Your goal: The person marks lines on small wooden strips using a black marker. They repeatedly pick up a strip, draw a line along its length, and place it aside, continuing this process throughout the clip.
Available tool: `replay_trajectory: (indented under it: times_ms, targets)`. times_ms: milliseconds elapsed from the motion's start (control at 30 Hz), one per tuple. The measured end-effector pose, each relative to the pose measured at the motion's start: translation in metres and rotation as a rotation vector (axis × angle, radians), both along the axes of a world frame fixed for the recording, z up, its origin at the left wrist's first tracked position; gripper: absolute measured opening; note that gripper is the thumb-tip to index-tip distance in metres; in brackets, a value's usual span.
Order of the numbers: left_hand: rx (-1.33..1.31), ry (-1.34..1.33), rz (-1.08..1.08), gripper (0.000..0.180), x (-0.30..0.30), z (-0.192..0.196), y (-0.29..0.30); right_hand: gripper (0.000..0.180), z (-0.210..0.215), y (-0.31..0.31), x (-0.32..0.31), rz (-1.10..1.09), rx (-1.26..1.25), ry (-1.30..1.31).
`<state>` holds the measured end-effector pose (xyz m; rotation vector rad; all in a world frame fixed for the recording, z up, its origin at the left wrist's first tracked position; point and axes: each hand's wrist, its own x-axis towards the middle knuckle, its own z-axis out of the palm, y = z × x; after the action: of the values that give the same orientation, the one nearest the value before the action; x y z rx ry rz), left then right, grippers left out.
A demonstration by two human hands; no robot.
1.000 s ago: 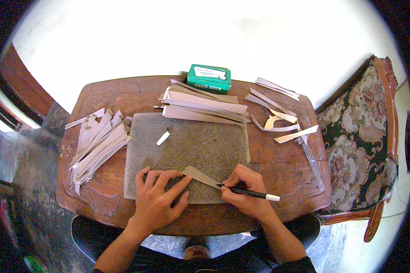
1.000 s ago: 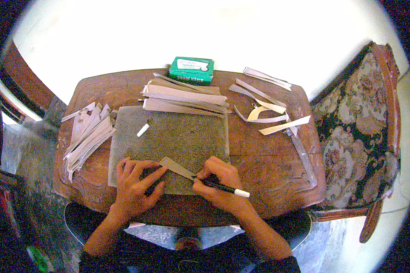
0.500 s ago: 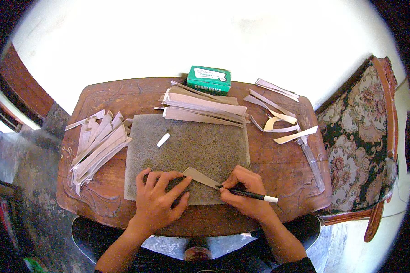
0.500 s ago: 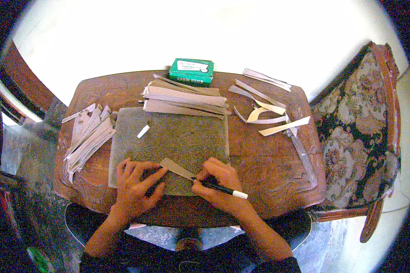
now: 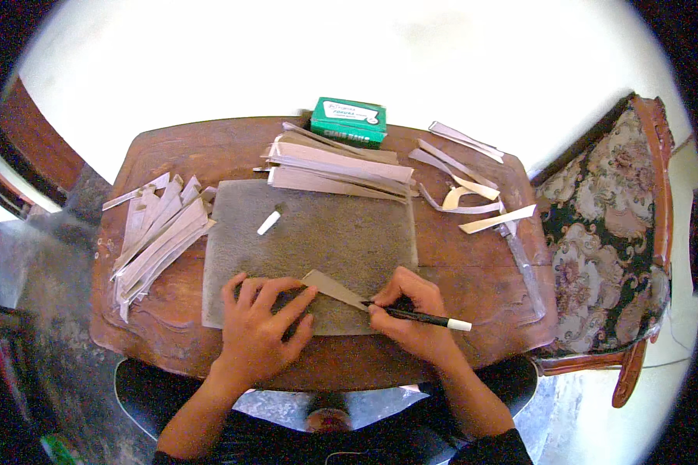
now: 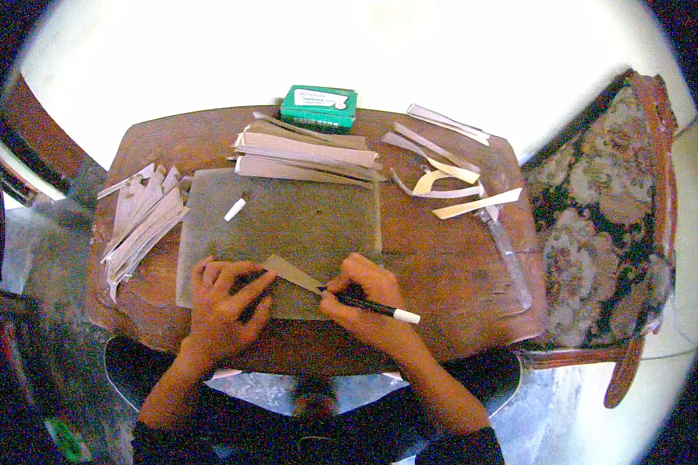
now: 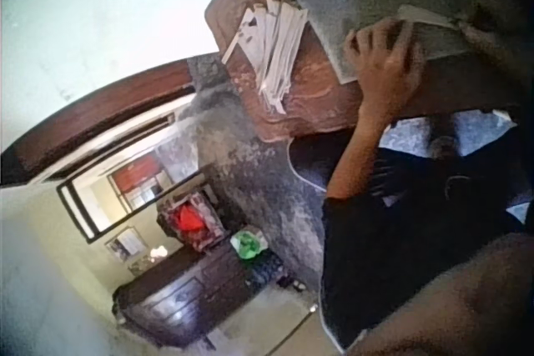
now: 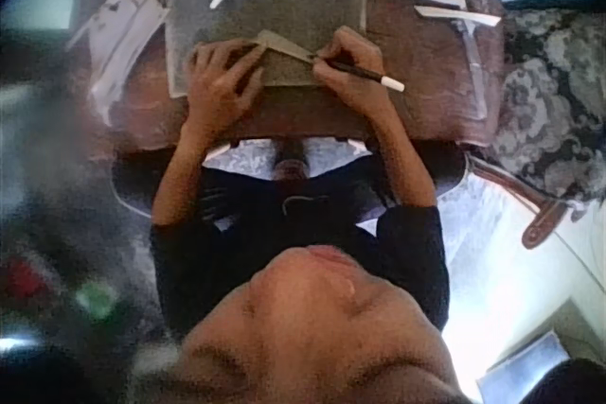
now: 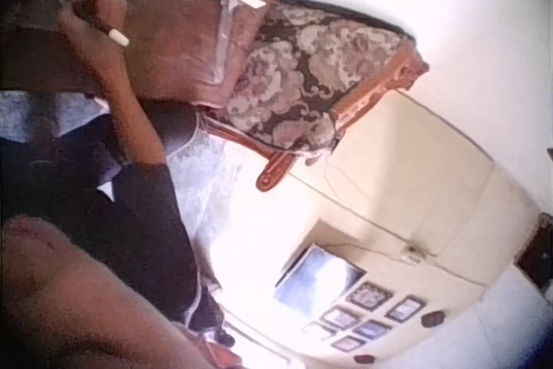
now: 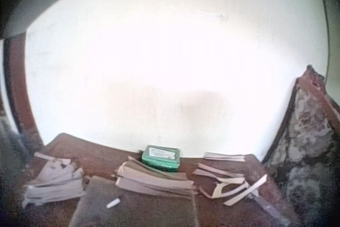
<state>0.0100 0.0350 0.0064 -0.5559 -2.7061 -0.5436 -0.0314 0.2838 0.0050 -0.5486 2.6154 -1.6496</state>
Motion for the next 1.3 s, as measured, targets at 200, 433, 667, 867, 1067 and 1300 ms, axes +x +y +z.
replay_trajectory:
  times_ms: [200, 433, 667, 867, 1067, 1300]
  targets:
    - [0.023, 0.012, 0.022, 0.038, 0.0, -0.005, -0.001, 0.019, 0.018, 0.006, 0.005, -0.065, -0.056, -0.036]
    - [0.03, 0.008, 0.036, 0.042, 0.003, 0.001, 0.001, 0.02, 0.024, 0.004, 0.005, -0.04, -0.064, -0.049]
    - [-0.029, -0.026, 0.0, 0.046, 0.005, -0.002, 0.005, 0.022, 0.011, 0.002, 0.002, -0.028, -0.004, -0.03]
    - [-0.025, -0.005, -0.002, 0.045, 0.005, -0.004, 0.006, 0.023, 0.003, 0.005, -0.002, -0.003, 0.041, -0.019]
    - [-0.032, -0.006, 0.009, 0.045, 0.005, -0.003, 0.006, 0.023, 0.004, 0.003, -0.002, 0.008, 0.046, -0.022]
    - [-0.042, -0.007, 0.01, 0.043, 0.004, -0.002, 0.007, 0.024, 0.002, 0.004, -0.003, 0.024, 0.031, -0.006]
